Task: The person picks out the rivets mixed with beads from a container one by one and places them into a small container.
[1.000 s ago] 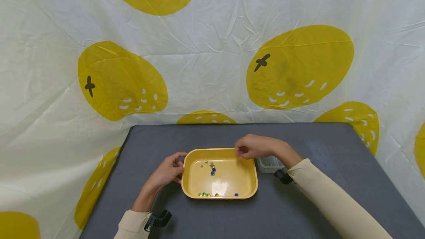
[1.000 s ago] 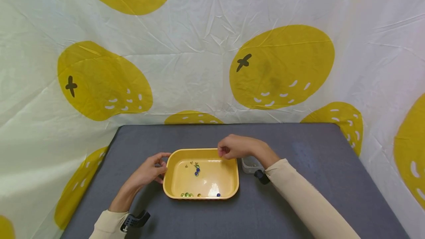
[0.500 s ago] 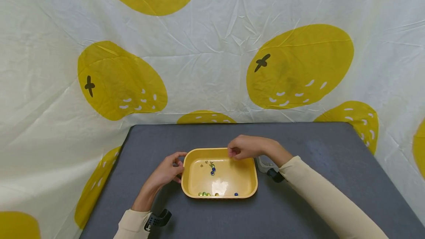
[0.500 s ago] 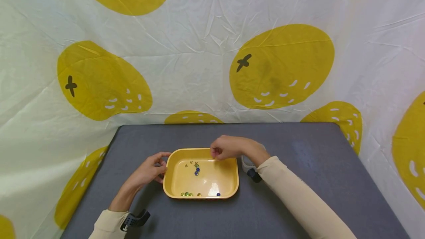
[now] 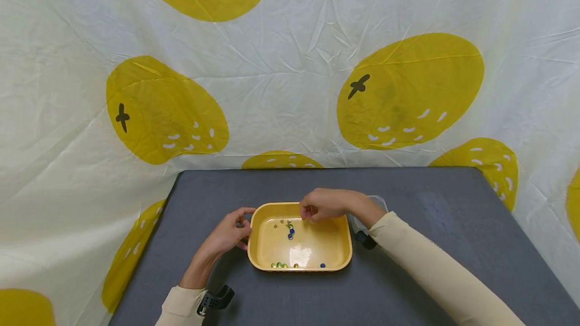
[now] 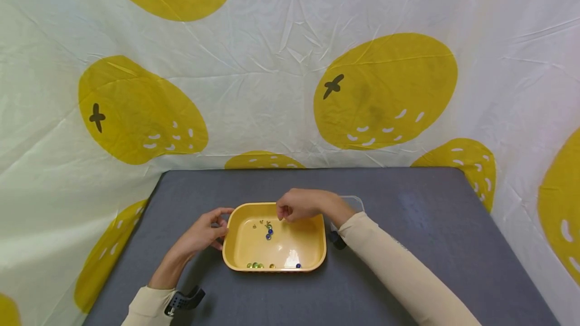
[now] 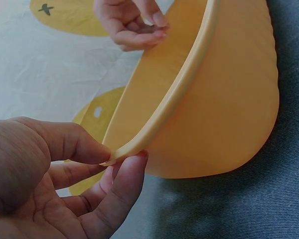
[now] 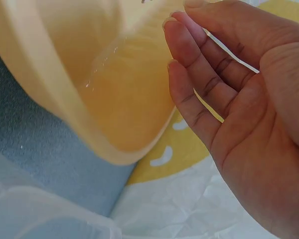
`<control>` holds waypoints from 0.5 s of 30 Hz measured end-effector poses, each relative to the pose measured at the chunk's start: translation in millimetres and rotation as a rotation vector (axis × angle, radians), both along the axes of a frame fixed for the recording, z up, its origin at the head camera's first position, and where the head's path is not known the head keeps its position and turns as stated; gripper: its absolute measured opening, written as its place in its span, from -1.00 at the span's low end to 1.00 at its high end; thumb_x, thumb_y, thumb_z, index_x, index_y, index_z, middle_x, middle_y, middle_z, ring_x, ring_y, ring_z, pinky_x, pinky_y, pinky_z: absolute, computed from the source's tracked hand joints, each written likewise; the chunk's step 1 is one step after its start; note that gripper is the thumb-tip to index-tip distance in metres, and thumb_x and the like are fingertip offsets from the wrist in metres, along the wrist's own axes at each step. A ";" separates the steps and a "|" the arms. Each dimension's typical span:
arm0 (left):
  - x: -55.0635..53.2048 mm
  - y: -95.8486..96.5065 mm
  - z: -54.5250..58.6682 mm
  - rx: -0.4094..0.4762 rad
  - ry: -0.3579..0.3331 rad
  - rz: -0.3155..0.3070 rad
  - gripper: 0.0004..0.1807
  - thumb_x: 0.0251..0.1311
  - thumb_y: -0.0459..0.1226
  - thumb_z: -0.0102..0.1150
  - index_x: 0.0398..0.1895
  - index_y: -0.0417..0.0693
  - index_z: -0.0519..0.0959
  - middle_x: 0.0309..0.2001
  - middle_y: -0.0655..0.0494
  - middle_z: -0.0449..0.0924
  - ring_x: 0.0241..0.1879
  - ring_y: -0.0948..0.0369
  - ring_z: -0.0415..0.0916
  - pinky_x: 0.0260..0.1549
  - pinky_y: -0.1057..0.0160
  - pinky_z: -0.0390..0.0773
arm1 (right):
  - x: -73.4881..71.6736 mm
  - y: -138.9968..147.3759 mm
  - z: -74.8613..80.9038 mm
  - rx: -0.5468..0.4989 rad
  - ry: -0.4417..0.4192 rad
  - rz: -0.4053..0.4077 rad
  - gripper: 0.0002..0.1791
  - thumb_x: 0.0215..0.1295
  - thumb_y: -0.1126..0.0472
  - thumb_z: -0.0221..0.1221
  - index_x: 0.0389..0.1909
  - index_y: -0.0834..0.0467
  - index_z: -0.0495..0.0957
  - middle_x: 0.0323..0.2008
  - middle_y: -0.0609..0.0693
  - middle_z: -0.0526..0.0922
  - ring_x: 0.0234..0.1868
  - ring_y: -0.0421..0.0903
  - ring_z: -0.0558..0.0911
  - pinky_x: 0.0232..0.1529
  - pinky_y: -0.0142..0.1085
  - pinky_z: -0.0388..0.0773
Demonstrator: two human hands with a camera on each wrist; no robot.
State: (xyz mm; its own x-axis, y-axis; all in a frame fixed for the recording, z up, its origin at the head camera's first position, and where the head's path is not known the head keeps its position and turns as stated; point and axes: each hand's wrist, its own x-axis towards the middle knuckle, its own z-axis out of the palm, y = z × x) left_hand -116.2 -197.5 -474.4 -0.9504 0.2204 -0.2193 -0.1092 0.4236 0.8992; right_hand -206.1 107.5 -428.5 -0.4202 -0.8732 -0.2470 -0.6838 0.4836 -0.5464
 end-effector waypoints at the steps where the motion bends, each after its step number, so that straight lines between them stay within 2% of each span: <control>1: 0.2 -0.1 0.0 0.001 0.001 0.001 -0.44 0.36 -0.49 0.05 0.44 -0.26 0.34 -0.27 -0.14 0.42 -0.42 0.06 0.58 -0.53 0.07 0.73 | -0.1 -1.8 -0.7 0.004 -0.001 0.002 -0.89 0.38 0.37 0.20 -0.16 0.17 0.66 -0.34 -0.17 0.59 -0.31 -0.27 0.51 -0.18 -0.41 0.53; 8: 1.0 0.1 -0.5 0.004 -0.004 0.011 -0.44 0.35 -0.48 0.07 0.43 -0.23 0.35 -0.27 -0.13 0.41 -0.42 0.08 0.58 -0.52 0.08 0.73 | -1.2 -15.0 -5.8 0.042 0.001 0.030 -0.79 0.39 0.37 0.18 -0.02 0.16 0.66 -0.19 -0.07 0.67 -0.19 -0.24 0.56 -0.07 -0.40 0.56; 15: 0.2 0.7 -1.5 0.008 -0.004 0.005 -0.43 0.36 -0.48 0.07 0.44 -0.21 0.35 -0.27 -0.13 0.41 -0.41 0.06 0.59 -0.50 0.07 0.74 | 1.6 -26.4 -7.9 0.055 -0.023 0.057 -0.68 0.39 0.41 0.18 0.11 0.17 0.63 0.06 0.02 0.69 0.09 -0.05 0.63 0.11 -0.34 0.57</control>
State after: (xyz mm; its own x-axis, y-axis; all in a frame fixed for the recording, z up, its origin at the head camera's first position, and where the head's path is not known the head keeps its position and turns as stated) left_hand -116.1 -196.8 -475.9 -0.9505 0.2179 -0.2216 -0.1150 0.4159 0.9021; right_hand -204.5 81.1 -436.4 -0.3642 -0.8802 -0.3043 -0.6982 0.4743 -0.5362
